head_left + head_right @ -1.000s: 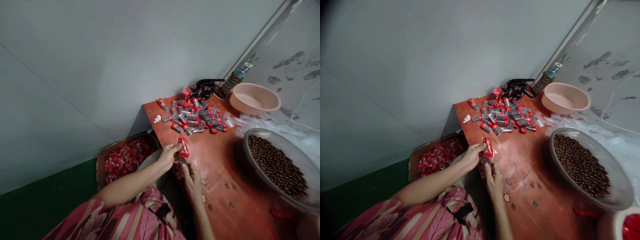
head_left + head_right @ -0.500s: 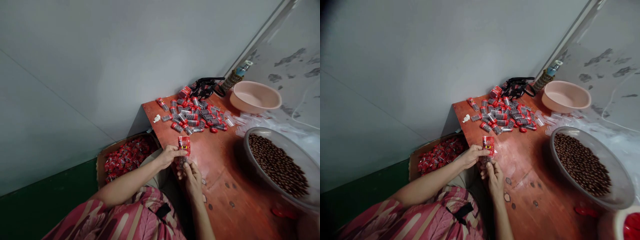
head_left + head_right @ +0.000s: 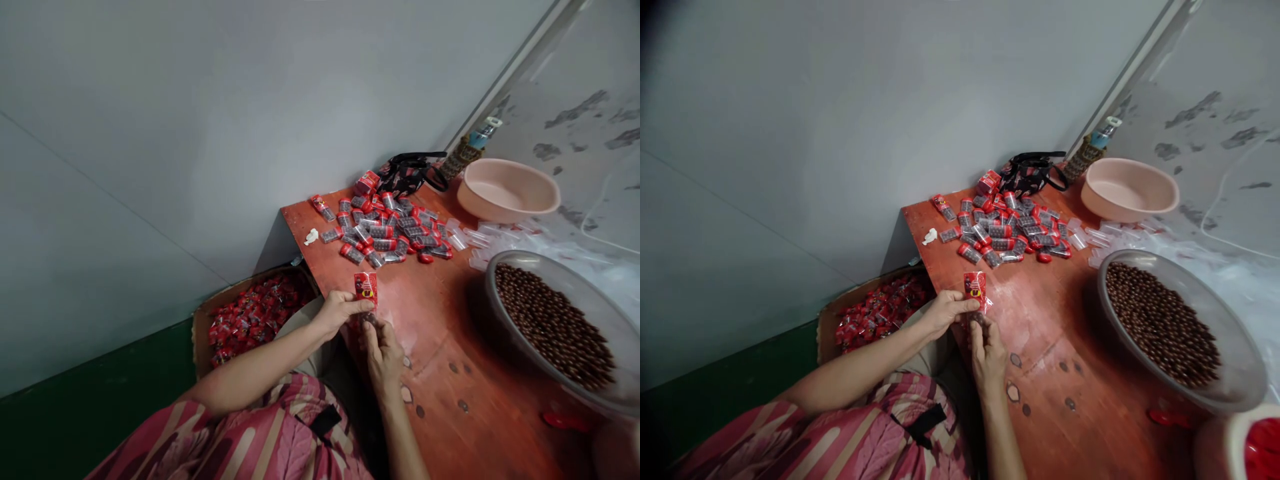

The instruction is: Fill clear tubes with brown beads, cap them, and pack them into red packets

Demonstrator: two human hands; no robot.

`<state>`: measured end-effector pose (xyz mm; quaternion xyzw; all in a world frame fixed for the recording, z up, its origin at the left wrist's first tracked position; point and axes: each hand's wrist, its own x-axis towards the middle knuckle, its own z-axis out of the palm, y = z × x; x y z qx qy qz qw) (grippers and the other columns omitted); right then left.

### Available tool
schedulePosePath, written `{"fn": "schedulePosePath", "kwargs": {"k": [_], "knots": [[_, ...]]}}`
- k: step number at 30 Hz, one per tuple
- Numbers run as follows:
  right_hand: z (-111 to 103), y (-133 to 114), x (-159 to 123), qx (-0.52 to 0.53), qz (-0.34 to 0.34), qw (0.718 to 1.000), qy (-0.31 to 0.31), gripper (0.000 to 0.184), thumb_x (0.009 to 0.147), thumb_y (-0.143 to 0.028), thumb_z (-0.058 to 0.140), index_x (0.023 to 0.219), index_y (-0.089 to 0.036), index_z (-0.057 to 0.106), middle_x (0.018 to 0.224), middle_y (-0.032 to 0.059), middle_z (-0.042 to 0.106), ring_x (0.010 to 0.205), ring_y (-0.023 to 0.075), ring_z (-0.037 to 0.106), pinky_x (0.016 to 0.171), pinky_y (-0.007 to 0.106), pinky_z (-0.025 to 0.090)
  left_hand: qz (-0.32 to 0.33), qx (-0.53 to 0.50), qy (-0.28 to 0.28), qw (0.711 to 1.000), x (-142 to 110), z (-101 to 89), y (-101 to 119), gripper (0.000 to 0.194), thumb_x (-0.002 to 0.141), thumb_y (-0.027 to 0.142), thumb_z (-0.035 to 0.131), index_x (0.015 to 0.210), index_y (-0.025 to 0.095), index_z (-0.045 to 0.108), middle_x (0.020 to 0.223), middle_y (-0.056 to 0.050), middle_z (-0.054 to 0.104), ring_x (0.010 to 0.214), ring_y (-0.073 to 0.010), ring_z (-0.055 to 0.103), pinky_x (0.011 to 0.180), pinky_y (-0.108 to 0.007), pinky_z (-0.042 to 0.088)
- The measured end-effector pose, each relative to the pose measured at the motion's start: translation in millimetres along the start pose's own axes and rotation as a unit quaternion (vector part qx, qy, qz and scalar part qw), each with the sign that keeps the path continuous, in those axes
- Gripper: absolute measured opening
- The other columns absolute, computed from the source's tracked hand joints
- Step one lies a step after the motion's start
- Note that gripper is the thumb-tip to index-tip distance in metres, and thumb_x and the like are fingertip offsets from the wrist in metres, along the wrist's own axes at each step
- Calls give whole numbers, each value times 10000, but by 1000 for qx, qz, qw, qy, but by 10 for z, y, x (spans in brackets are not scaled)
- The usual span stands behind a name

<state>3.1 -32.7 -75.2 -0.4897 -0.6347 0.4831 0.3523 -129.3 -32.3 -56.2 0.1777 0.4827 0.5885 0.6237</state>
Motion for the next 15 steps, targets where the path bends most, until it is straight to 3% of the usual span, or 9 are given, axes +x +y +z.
{"fn": "schedulePosePath", "kwargs": {"k": [3,8,15], "knots": [[15,34,-11,30,23,999,-1,292,781,-431,534,938,-187,576,704,19,624,567,140,557,508,246,457,7,11,8,1000,-42,-5,-47,344,559,405,735,611,86,614,513,-22,589,413,-84,498,419,-198,356],[45,72,-29,194,105,973,-67,287,792,-443,519,884,-174,556,640,2,601,409,87,464,383,207,375,-35,-10,-55,998,-98,-58,7,354,580,407,721,623,74,608,533,-44,601,422,-103,515,444,-229,394],[30,-71,-57,37,46,998,-11,240,776,-428,549,854,-202,572,561,-38,548,467,111,492,453,222,408,0,-29,-26,999,-20,-60,12,326,545,342,758,657,62,637,558,-40,608,463,-98,527,492,-228,408]]}}
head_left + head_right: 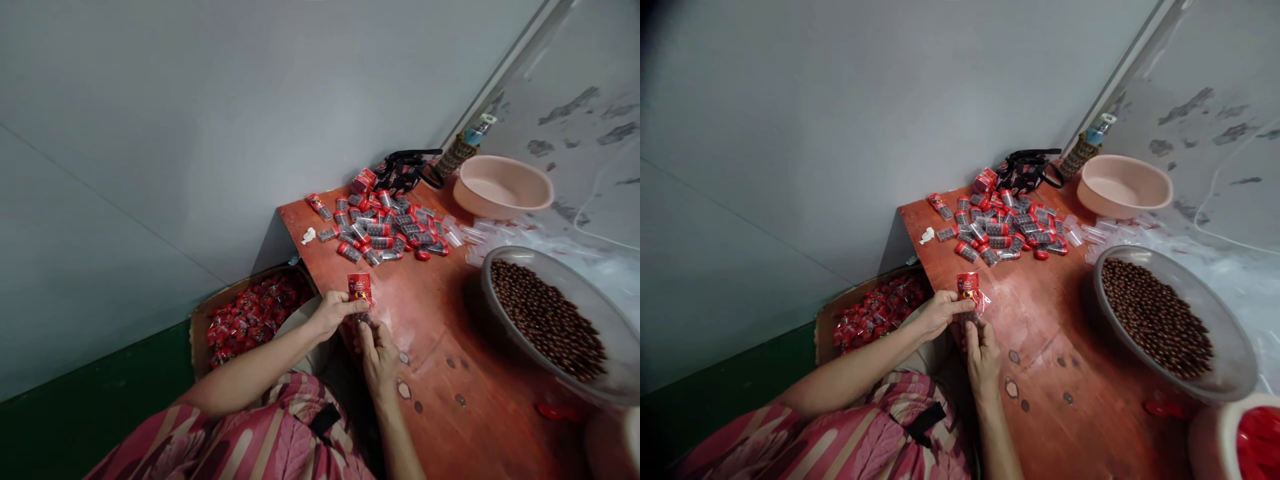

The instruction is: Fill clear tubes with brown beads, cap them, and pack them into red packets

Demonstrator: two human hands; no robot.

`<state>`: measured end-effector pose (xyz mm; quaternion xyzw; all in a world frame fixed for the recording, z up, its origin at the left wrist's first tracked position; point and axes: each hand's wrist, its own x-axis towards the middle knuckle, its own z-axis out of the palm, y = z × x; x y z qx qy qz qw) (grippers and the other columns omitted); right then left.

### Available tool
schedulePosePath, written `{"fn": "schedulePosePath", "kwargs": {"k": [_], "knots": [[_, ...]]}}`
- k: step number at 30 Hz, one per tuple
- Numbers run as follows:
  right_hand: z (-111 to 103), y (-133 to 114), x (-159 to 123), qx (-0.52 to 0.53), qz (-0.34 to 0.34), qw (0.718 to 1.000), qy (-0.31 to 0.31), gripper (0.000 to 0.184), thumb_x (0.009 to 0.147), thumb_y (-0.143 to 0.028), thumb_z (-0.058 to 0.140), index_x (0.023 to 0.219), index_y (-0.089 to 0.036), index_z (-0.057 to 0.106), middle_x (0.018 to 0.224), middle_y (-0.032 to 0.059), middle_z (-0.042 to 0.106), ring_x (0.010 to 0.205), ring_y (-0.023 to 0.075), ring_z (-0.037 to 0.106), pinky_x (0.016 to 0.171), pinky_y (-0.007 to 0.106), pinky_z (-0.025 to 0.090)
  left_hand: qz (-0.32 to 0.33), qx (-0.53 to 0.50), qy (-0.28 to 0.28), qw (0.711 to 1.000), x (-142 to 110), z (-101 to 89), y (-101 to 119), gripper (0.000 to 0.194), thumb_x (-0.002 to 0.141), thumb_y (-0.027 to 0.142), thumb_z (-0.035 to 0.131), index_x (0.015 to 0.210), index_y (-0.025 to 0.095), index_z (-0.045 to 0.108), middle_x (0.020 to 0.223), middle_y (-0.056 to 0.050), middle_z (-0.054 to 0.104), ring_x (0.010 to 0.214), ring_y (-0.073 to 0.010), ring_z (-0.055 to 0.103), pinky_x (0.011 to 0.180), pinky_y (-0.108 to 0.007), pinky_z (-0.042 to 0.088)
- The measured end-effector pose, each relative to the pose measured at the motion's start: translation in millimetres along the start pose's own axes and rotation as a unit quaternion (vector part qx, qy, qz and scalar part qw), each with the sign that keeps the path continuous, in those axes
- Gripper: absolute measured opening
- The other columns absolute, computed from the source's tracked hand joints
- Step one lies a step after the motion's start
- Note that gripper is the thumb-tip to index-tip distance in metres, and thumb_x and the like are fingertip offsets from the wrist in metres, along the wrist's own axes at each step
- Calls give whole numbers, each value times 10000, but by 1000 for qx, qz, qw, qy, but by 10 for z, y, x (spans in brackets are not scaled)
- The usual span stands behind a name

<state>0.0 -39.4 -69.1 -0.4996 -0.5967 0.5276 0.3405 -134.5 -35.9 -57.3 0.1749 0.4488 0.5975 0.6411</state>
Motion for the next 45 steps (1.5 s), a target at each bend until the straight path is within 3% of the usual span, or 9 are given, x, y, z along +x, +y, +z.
{"fn": "schedulePosePath", "kwargs": {"k": [6,12,17,25,31,36,38,42,45], "knots": [[34,80,4,181,64,980,-59,233,802,-423,513,839,-194,531,647,-11,603,415,82,466,382,199,372,-33,15,-97,995,-64,-18,-7,307,607,354,713,627,63,616,516,-40,587,408,-102,514,418,-217,381],[57,66,53,149,23,988,8,230,766,-381,584,876,-183,541,599,-31,570,466,100,518,431,216,437,-1,24,-10,1000,-120,78,-74,311,583,370,727,620,93,590,463,3,543,345,-98,478,354,-220,383],[32,86,29,223,24,973,-60,334,781,-325,587,1068,-213,459,753,2,641,601,127,605,569,265,502,7,-11,29,999,-110,64,-39,321,561,342,751,684,76,622,565,-24,600,412,-78,493,392,-196,389],[162,15,108,243,30,968,-61,302,695,-283,681,907,-225,474,576,-71,591,477,97,554,466,207,458,5,-49,8,999,-299,-25,-73,285,600,307,741,656,62,607,547,-22,573,461,-92,521,483,-231,450],[170,-72,132,196,47,978,-55,260,696,-319,672,863,-189,521,612,-35,607,486,96,553,441,195,434,70,-196,198,958,-538,-463,-40,398,696,458,633,895,115,599,915,-133,667,865,-219,639,796,-335,495],[-18,-1,125,152,38,987,-23,203,769,-359,589,842,-175,540,641,-17,595,505,88,538,452,190,427,106,111,164,974,-450,-500,-130,417,753,426,579,1067,152,580,1084,-154,623,957,-253,612,871,-402,461],[-72,21,121,136,38,990,-17,205,775,-369,577,813,-171,540,648,-9,594,506,88,529,449,189,421,216,342,82,911,-293,-393,-141,390,763,391,577,1098,192,584,1206,-114,557,1135,-253,496,996,-419,347],[-156,43,102,108,44,993,-14,216,776,-379,569,807,-168,544,654,1,592,516,97,527,456,196,423,328,637,8,697,42,-233,-164,351,813,331,519,1139,206,559,1293,-78,482,1279,-274,297,1058,-502,189],[-223,50,99,88,46,995,-19,225,772,-388,569,807,-166,557,656,4,589,520,101,526,465,204,427,345,699,11,626,167,-236,-216,291,848,286,462,1096,195,584,1258,-69,520,1263,-280,325,1039,-520,217]]}}
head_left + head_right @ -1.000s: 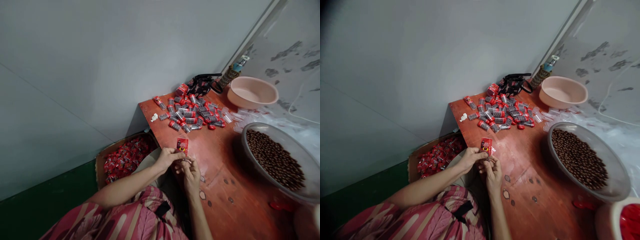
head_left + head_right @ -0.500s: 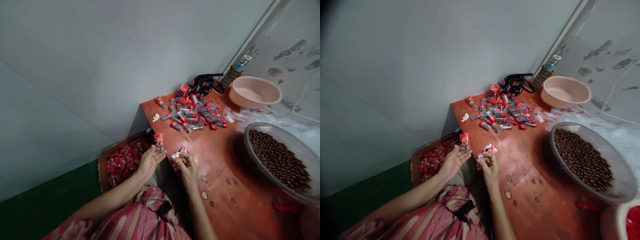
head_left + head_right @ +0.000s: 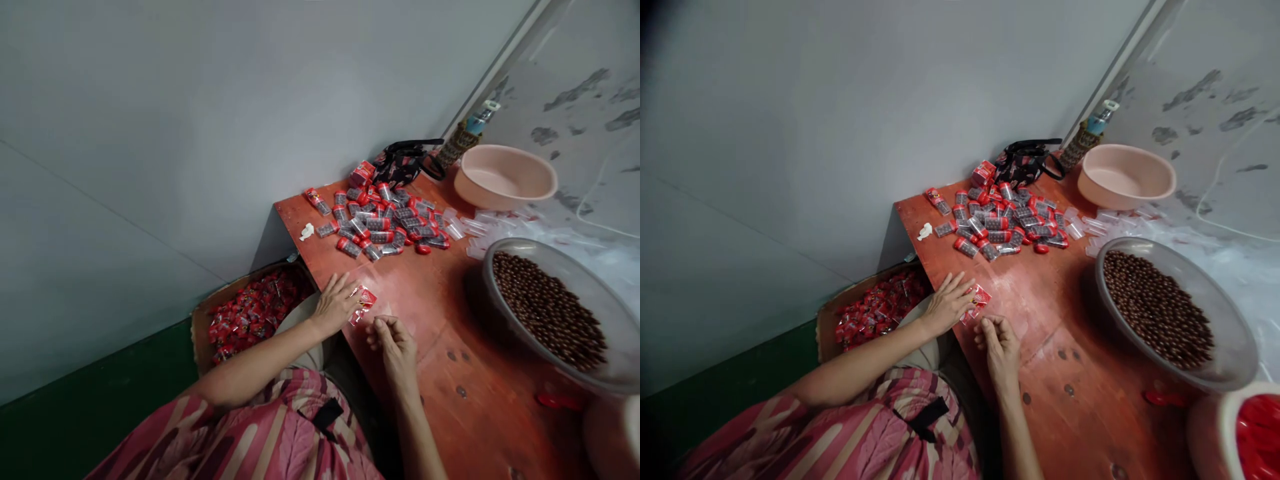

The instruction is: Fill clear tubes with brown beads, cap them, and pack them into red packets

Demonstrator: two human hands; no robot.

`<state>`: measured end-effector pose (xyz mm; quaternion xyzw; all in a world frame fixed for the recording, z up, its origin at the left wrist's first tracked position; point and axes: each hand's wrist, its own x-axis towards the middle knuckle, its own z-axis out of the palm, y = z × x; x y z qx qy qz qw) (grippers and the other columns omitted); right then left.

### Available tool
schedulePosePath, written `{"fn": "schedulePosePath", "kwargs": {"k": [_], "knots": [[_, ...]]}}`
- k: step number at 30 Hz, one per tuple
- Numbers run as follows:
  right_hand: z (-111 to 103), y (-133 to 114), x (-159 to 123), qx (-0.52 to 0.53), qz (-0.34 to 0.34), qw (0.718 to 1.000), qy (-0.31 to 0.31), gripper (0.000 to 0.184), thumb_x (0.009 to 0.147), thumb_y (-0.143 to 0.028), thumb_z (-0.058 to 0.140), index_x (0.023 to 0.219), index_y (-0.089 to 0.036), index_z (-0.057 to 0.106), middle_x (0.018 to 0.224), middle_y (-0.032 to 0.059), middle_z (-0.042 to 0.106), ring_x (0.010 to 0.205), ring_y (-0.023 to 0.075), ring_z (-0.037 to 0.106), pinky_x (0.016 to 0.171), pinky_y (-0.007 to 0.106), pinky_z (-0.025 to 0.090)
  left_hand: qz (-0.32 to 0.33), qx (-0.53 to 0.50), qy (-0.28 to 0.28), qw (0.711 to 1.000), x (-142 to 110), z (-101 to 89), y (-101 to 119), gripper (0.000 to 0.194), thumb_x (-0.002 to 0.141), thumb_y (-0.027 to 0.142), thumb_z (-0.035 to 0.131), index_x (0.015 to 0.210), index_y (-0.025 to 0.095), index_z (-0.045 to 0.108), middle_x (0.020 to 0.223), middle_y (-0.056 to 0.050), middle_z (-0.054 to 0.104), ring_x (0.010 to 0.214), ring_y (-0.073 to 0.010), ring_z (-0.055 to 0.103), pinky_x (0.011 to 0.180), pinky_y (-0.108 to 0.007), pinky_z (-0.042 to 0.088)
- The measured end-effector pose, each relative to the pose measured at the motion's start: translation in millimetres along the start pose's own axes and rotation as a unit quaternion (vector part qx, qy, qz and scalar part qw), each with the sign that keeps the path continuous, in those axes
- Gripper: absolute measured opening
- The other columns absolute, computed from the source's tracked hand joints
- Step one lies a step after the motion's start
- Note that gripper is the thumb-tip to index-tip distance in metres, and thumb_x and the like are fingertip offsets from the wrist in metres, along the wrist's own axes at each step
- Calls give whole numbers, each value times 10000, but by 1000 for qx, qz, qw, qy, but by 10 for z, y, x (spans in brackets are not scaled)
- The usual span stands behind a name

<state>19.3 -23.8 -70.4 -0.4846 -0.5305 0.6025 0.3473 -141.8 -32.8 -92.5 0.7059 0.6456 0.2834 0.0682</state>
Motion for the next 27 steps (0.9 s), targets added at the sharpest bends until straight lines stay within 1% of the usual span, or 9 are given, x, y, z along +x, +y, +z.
{"fn": "schedulePosePath", "kwargs": {"k": [5,8,13,15,17,20,23,25,27], "knots": [[-38,12,117,-41,-24,998,38,242,766,-390,569,877,-175,575,775,23,614,636,130,567,548,238,468,29,7,55,998,-56,85,-47,262,854,276,454,1049,188,606,1213,-62,559,1241,-254,367,1028,-498,260],[5,-3,246,10,-32,998,46,323,742,-369,601,1010,-200,536,939,39,618,770,155,594,628,269,487,28,-21,88,995,-65,78,1,272,851,290,460,1062,195,602,1204,-64,566,1242,-248,366,1025,-491,273],[71,-154,388,97,-23,995,24,398,685,-302,671,1038,-200,518,610,-63,566,532,93,532,549,223,442,-42,-194,88,976,-50,-104,135,368,820,349,505,1149,190,550,1152,-84,596,1123,-218,500,945,-381,396],[89,-228,414,88,-10,996,5,404,661,-294,694,1016,-188,532,574,-67,557,498,85,508,530,215,420,-121,-303,52,944,-50,-201,138,382,809,397,502,1095,159,585,991,-64,659,917,-192,606,782,-290,478],[110,-283,449,61,13,997,-37,433,632,-309,713,1003,-172,535,569,-53,576,483,94,510,517,226,411,-185,-385,-8,904,-55,-272,106,357,789,437,505,853,125,666,713,-15,657,684,-155,616,627,-238,475],[138,-342,568,-2,29,995,-100,465,600,-369,725,970,-150,548,544,-38,576,483,123,524,496,239,396,-263,-511,-65,816,-69,-310,42,379,706,456,591,577,101,622,515,11,563,546,-124,568,565,-227,459],[168,-436,782,-118,-30,986,-115,391,647,-461,658,878,-153,592,580,-5,600,511,148,536,499,251,386,-347,-620,-35,703,-99,-305,10,319,630,405,682,611,90,639,583,-38,621,569,-135,594,587,-249,487],[219,-529,953,-246,-119,959,-78,332,720,-480,575,845,-175,614,652,22,636,566,167,561,543,265,391,-386,-640,3,664,-124,-306,1,298,598,368,719,641,80,656,621,-71,647,564,-135,601,569,-244,494],[321,-610,1116,-382,-199,902,-40,281,792,-441,499,877,-202,621,750,42,662,652,186,587,602,276,391,-410,-648,33,641,-145,-316,-12,295,591,350,732,658,71,663,630,-86,655,550,-129,602,541,-228,496]]}}
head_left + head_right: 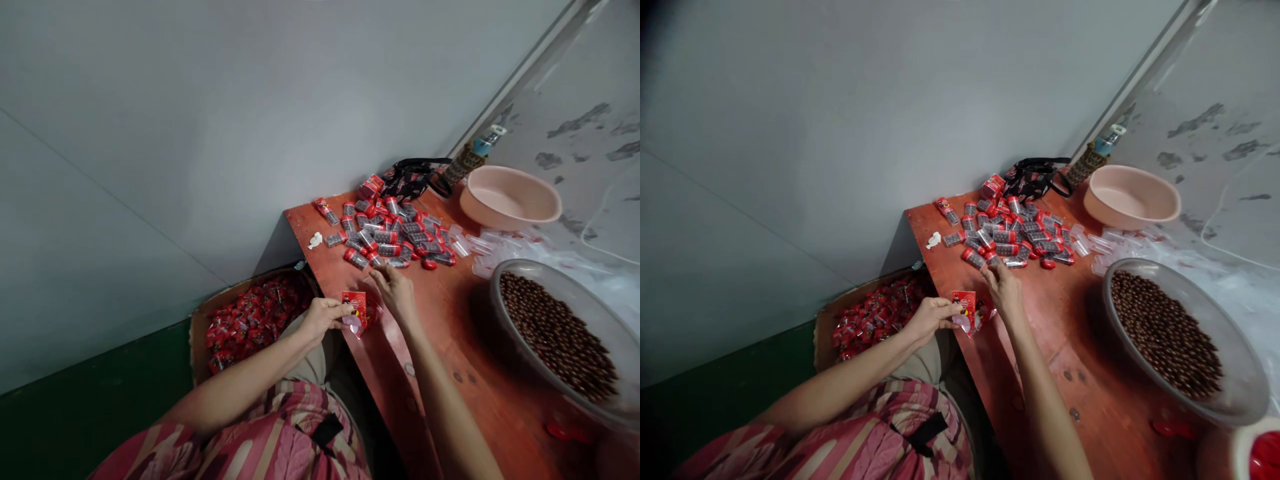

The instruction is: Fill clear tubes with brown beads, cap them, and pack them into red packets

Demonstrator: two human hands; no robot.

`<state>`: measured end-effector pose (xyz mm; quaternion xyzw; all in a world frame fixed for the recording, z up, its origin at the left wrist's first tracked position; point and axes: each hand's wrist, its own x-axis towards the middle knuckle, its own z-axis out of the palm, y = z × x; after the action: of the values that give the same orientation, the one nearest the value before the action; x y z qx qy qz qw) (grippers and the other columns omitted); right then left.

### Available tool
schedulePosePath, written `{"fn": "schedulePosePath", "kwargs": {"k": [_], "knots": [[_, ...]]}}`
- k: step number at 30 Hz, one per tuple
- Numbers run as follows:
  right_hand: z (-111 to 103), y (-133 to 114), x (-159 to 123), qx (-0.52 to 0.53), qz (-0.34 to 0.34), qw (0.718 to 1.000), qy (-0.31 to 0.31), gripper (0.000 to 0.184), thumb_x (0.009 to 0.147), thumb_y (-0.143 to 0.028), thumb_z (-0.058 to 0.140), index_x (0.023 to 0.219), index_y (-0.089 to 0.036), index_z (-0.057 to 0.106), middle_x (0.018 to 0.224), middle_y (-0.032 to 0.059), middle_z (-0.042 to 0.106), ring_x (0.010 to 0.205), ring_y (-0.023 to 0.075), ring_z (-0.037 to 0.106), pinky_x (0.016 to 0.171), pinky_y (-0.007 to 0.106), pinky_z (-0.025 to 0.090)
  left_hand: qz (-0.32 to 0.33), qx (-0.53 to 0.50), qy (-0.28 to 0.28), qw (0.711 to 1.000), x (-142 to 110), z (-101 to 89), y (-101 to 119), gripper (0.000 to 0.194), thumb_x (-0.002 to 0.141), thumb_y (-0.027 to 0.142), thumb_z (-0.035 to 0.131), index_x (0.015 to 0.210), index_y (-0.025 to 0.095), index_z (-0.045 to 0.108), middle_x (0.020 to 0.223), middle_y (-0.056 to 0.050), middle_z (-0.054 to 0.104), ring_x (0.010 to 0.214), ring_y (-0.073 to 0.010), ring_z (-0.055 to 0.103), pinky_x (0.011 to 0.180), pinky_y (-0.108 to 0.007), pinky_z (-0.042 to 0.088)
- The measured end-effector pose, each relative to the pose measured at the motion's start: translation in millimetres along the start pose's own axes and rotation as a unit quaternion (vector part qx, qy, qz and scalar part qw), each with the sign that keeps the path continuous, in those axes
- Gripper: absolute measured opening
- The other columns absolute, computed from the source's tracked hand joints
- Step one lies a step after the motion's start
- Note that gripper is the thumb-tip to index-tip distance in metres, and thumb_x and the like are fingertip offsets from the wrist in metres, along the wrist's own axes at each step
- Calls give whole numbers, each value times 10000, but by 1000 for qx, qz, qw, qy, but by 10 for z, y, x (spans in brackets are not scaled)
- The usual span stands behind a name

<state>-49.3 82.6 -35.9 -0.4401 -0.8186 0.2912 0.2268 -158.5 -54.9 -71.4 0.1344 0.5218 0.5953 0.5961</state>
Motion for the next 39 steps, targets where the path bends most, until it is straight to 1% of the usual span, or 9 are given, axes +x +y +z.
{"fn": "schedulePosePath", "kwargs": {"k": [5,11,13,15,17,19,23,32,39], "knots": [[292,-112,349,-246,-99,964,-23,253,800,-331,524,995,-184,588,965,115,635,913,238,542,696,293,385,-19,-103,68,992,21,-65,55,258,543,278,776,585,85,609,581,-55,638,498,-114,589,491,-219,508],[334,26,316,-260,-62,963,-31,220,848,-249,424,945,-129,580,896,151,636,817,240,573,637,302,398,-29,-233,99,967,116,-90,126,213,600,224,751,664,94,595,639,-51,654,547,-124,620,525,-234,533],[231,63,102,-214,-32,976,-25,257,874,-306,380,975,-155,561,827,105,650,708,211,592,591,289,405,-30,-266,104,958,152,-76,133,199,626,217,736,695,97,594,665,-51,658,581,-130,631,559,-240,537],[150,63,-214,-16,32,999,-22,276,874,-385,373,940,-193,561,744,48,649,649,185,595,579,275,422,-27,-288,104,952,182,-46,131,188,637,211,729,699,107,586,670,-39,655,608,-135,637,600,-259,540],[128,26,-569,156,82,984,-35,288,839,-454,419,881,-204,557,675,20,637,594,175,587,547,269,439,-21,-300,94,949,199,2,125,183,643,210,724,684,114,574,664,-26,648,619,-140,638,639,-283,539],[163,-34,-875,233,128,963,-38,291,814,-474,454,886,-211,556,598,-6,611,508,159,560,488,259,438,-16,-309,78,948,200,69,118,177,650,208,718,680,113,572,660,-24,643,620,-141,635,660,-293,534],[282,-120,-1152,258,162,952,-23,283,808,-457,478,941,-216,545,561,-23,589,452,145,548,430,242,439,-4,-307,48,950,166,222,100,175,649,207,717,718,109,589,683,-31,645,624,-131,619,656,-274,518],[288,-54,-1145,342,152,927,-36,268,817,-448,472,907,-204,535,648,-4,613,489,133,550,453,242,450,16,-210,-15,978,89,334,137,282,590,294,755,700,100,582,641,-30,631,537,-104,580,551,-224,472],[326,2,-1175,247,127,960,25,247,812,-417,491,928,-207,550,622,-5,598,500,139,544,487,247,442,1,-107,-67,992,79,309,93,335,563,342,761,698,74,612,601,-46,623,484,-103,561,469,-205,419]]}}
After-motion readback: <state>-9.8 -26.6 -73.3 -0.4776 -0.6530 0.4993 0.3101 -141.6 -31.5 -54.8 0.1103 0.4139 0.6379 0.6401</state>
